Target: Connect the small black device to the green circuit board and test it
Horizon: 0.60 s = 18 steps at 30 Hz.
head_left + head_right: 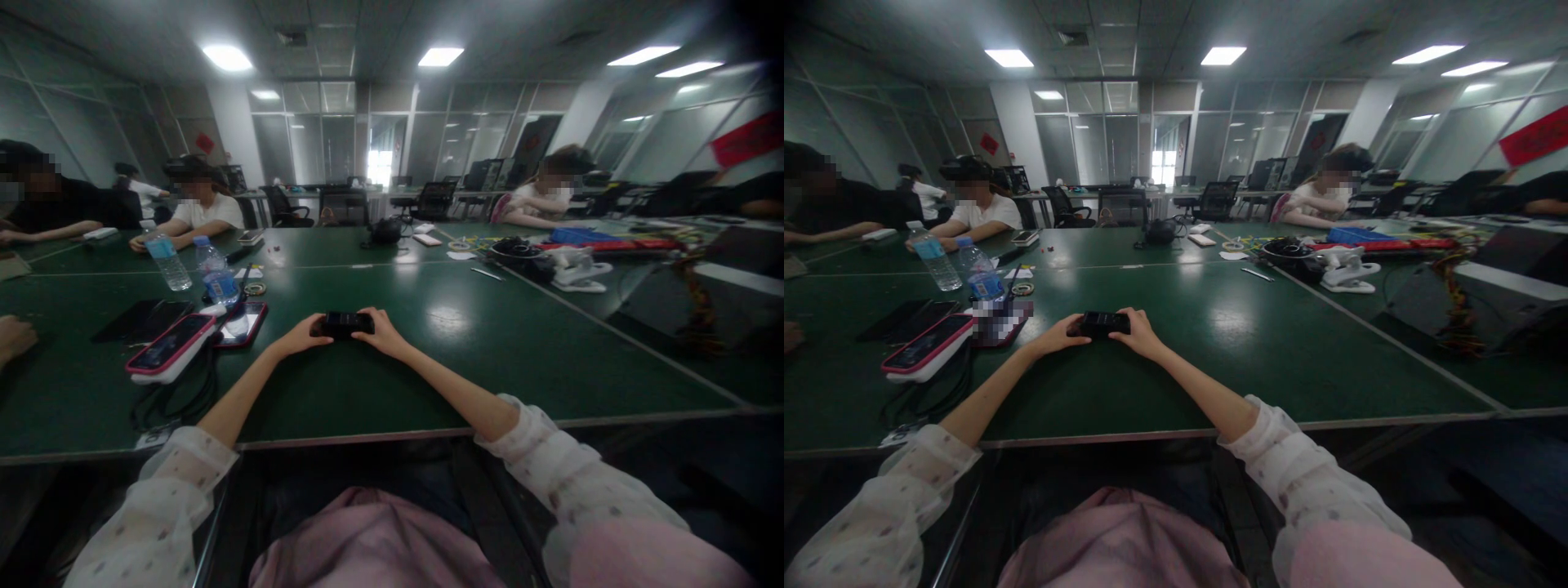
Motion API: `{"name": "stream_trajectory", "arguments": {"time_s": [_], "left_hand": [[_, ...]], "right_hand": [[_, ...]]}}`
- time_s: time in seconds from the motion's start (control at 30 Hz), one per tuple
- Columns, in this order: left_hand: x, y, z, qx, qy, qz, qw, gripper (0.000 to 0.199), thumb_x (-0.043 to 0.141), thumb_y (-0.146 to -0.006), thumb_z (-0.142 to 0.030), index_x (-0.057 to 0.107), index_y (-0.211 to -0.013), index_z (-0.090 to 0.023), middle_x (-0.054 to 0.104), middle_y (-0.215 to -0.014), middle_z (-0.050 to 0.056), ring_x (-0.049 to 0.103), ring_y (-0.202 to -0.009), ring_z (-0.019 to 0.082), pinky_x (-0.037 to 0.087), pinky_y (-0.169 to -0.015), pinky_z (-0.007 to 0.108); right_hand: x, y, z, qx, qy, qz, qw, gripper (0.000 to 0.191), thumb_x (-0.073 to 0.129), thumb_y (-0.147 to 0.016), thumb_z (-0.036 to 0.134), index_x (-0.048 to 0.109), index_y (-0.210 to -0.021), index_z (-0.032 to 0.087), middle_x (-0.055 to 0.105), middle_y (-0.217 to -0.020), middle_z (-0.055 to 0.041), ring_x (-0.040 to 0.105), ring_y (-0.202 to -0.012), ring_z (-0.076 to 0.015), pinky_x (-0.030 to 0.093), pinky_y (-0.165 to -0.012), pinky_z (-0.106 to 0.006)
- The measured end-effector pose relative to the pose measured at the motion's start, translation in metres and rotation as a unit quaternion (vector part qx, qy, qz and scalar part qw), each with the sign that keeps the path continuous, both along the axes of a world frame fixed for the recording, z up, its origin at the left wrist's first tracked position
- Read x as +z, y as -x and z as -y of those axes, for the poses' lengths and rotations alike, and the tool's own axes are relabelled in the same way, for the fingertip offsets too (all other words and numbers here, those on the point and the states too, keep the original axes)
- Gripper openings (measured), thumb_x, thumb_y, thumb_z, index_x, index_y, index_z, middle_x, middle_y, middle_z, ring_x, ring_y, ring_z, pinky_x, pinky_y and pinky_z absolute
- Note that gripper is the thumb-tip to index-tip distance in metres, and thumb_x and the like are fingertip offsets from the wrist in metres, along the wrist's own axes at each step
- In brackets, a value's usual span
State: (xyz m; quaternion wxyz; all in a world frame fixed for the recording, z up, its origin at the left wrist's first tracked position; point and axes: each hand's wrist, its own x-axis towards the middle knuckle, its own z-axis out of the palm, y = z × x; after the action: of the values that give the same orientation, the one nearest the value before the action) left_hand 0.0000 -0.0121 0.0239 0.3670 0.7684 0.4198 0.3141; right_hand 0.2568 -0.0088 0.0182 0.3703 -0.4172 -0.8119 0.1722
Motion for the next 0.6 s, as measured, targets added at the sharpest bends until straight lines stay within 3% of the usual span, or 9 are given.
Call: {"name": "stream_trajectory", "arguments": {"time_s": [0.2,0.33,0.43,0.6], "left_hand": [[-0.005,0.002,-0.004,0.004,-0.008,-0.01,1.0,0.067,0.073,-0.07,-0.039,0.047,-0.125,-0.012,0.061,-0.111,0.013,0.061,-0.087,0.02,0.049,-0.083,0.041],[-0.005,0.001,-0.003,-0.011,-0.011,0.003,1.0,0.064,0.07,-0.073,-0.036,0.047,-0.128,-0.013,0.058,-0.12,0.014,0.06,-0.091,0.019,0.048,-0.086,0.041],[-0.003,0.001,-0.002,-0.017,-0.006,0.009,1.0,0.063,0.07,-0.074,-0.036,0.047,-0.128,-0.014,0.058,-0.12,0.014,0.06,-0.092,0.019,0.048,-0.086,0.042],[-0.002,0.0,-0.001,-0.022,-0.01,0.008,1.0,0.06,0.069,-0.074,-0.035,0.048,-0.127,-0.015,0.057,-0.121,0.013,0.059,-0.093,0.019,0.048,-0.087,0.041]], "right_hand": [[0.006,-0.002,-0.002,-0.012,-0.035,-0.076,0.996,0.048,0.066,-0.078,0.044,0.05,-0.116,0.021,0.056,-0.112,-0.0089,0.05,-0.106,-0.0239,0.043,-0.091,-0.039],[0.012,-0.008,-0.006,-0.102,-0.058,-0.137,0.983,0.05,0.06,-0.081,0.05,0.048,-0.119,0.02,0.054,-0.115,-0.0112,0.05,-0.107,-0.0258,0.042,-0.093,-0.041],[0.011,-0.014,-0.011,-0.158,-0.068,-0.13,0.977,0.051,0.062,-0.079,0.049,0.049,-0.118,0.018,0.055,-0.113,-0.0135,0.048,-0.108,-0.0284,0.043,-0.092,-0.043],[0.0,-0.02,-0.022,-0.186,-0.055,-0.073,0.978,0.047,0.065,-0.077,0.044,0.052,-0.114,0.018,0.058,-0.108,-0.0141,0.049,-0.104,-0.0324,0.044,-0.087,-0.048]]}}
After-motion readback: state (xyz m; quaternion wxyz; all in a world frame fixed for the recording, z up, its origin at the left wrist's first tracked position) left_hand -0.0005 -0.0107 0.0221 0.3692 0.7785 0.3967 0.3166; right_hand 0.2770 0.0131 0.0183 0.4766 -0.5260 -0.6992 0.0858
